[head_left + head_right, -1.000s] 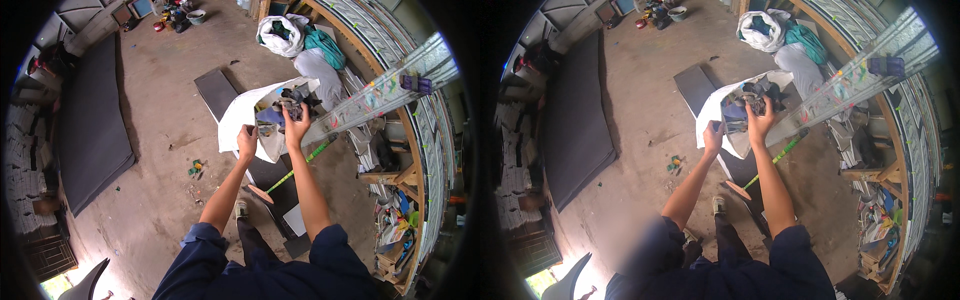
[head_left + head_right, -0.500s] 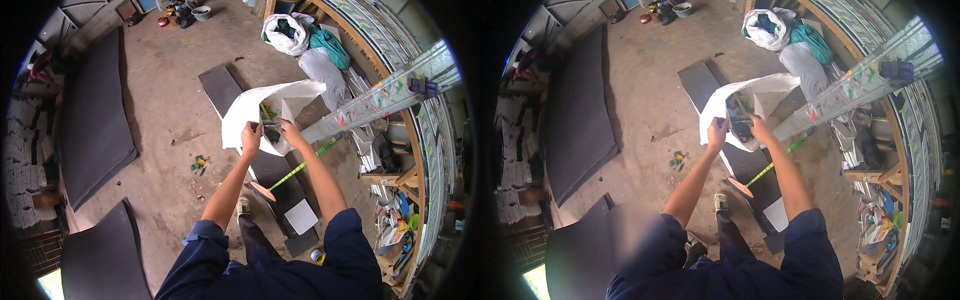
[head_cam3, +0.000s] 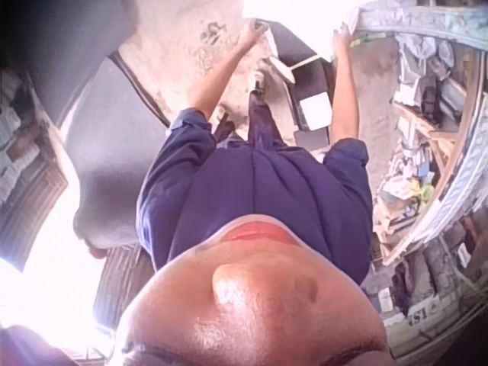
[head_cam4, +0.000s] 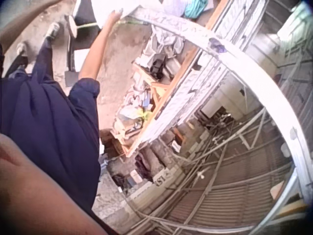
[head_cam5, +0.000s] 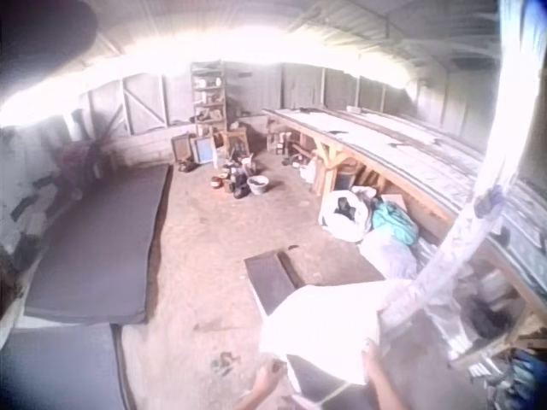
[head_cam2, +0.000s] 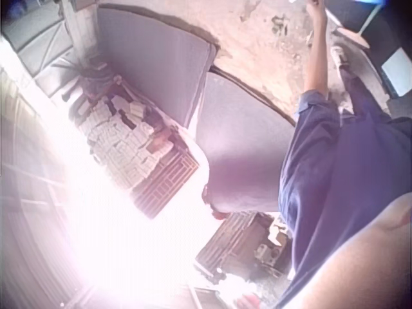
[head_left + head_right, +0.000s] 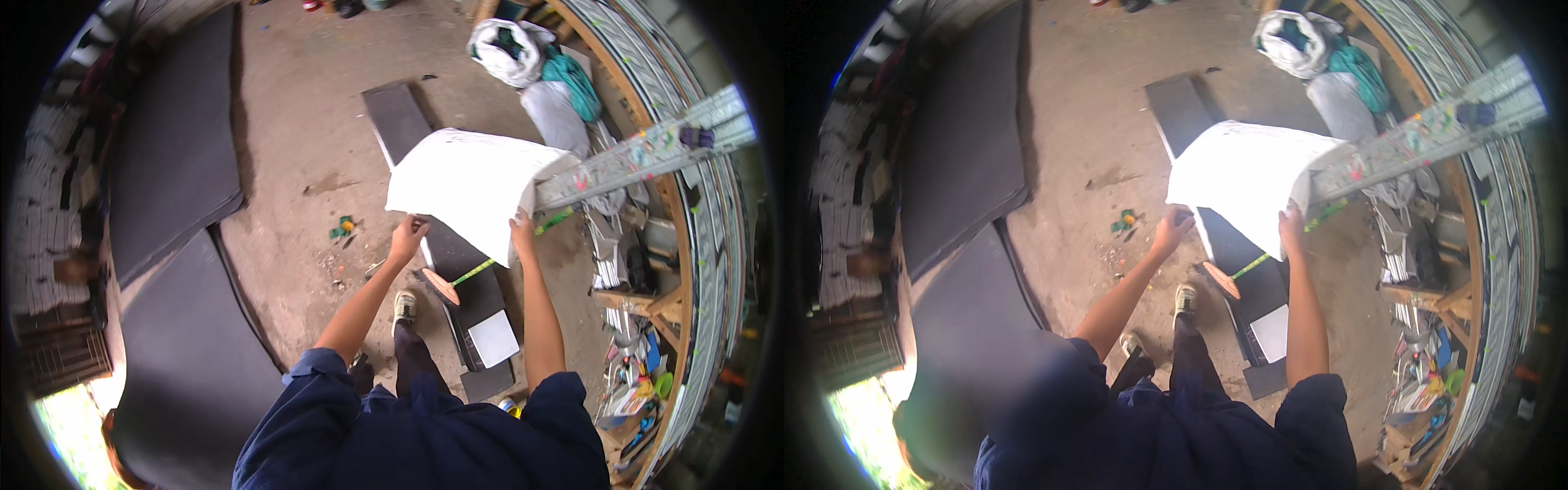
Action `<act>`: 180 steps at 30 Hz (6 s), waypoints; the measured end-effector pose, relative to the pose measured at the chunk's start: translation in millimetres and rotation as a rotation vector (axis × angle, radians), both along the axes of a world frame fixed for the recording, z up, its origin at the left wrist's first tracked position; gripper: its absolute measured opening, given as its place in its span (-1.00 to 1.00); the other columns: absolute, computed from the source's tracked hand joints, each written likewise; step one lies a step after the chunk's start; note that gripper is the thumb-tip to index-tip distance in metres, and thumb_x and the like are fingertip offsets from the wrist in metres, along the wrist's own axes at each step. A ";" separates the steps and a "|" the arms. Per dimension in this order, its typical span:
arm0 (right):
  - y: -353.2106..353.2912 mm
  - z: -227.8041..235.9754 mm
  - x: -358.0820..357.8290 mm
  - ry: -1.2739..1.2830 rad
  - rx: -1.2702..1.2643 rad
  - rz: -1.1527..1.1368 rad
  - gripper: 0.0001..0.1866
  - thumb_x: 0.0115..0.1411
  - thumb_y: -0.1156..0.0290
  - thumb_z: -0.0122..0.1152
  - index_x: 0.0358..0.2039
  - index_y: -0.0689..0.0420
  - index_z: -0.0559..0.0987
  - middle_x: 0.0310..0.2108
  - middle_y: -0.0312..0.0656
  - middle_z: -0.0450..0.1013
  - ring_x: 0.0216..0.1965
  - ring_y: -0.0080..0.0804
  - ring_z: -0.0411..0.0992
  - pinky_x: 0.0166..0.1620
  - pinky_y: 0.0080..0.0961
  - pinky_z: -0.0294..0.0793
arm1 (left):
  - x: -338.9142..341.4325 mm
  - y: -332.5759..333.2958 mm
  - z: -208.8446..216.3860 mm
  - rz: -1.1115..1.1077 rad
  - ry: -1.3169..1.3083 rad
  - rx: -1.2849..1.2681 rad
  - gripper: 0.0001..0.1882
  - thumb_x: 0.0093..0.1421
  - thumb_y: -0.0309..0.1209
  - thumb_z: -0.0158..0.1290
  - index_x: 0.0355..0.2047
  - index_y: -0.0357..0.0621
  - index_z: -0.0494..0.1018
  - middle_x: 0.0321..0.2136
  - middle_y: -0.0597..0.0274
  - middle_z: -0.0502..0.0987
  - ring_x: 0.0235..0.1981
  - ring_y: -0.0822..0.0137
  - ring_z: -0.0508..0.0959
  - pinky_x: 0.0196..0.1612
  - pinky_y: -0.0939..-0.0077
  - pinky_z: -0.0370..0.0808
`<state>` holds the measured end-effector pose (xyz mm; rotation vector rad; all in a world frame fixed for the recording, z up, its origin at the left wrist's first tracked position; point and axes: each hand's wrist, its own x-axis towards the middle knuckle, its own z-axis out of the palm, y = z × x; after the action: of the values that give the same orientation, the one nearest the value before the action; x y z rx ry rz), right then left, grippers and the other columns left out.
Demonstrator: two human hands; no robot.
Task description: The person collects scattered debris from the floor, places it into a white sack, and sweeps the remaining fragments with a broom. The person repeatedly gathers small pieces by hand and adds them to the sack while sweeping the area.
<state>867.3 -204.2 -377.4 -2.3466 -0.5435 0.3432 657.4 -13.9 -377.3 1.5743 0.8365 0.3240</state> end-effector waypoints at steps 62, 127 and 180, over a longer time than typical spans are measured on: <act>371.2 -617.1 -258.1 -0.208 0.317 0.550 -0.86 -0.07 0.52 0.12 -0.42 0.15 0.44 -0.40 -0.15 0.41 -0.30 -0.16 0.33 -0.24 -0.31 0.30 | -297.2 174.2 -598.2 0.520 0.222 0.433 -0.79 -0.13 -0.43 0.15 -0.41 -0.13 0.49 -0.44 0.18 0.45 -0.45 0.30 0.48 -0.36 0.52 0.41; 240.7 111.4 -415.4 0.814 0.756 0.074 -0.70 0.08 0.34 0.08 -0.22 0.25 0.40 -0.29 -0.25 0.36 -0.27 -0.53 0.31 -0.21 -0.59 0.29 | -277.9 91.4 121.4 0.520 -0.134 0.253 -0.74 -0.11 -0.44 0.13 -0.41 -0.20 0.31 -0.50 0.12 0.48 -0.43 0.27 0.51 -0.36 0.49 0.41; 101.6 25.8 21.2 0.423 0.400 -0.119 -0.46 0.10 0.02 -0.10 -0.10 0.23 0.36 -0.18 0.00 0.37 -0.11 -0.14 0.31 -0.06 -0.38 0.23 | 107.2 -13.6 65.8 0.206 0.050 0.246 -0.62 0.19 -0.23 -0.26 -0.46 -0.37 0.34 -0.66 -0.19 0.37 -0.57 -0.09 0.39 -0.44 0.19 0.28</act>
<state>888.5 -102.6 -351.6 -1.8402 -0.2383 0.5971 764.5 -27.6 -311.5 1.7321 1.0312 0.5554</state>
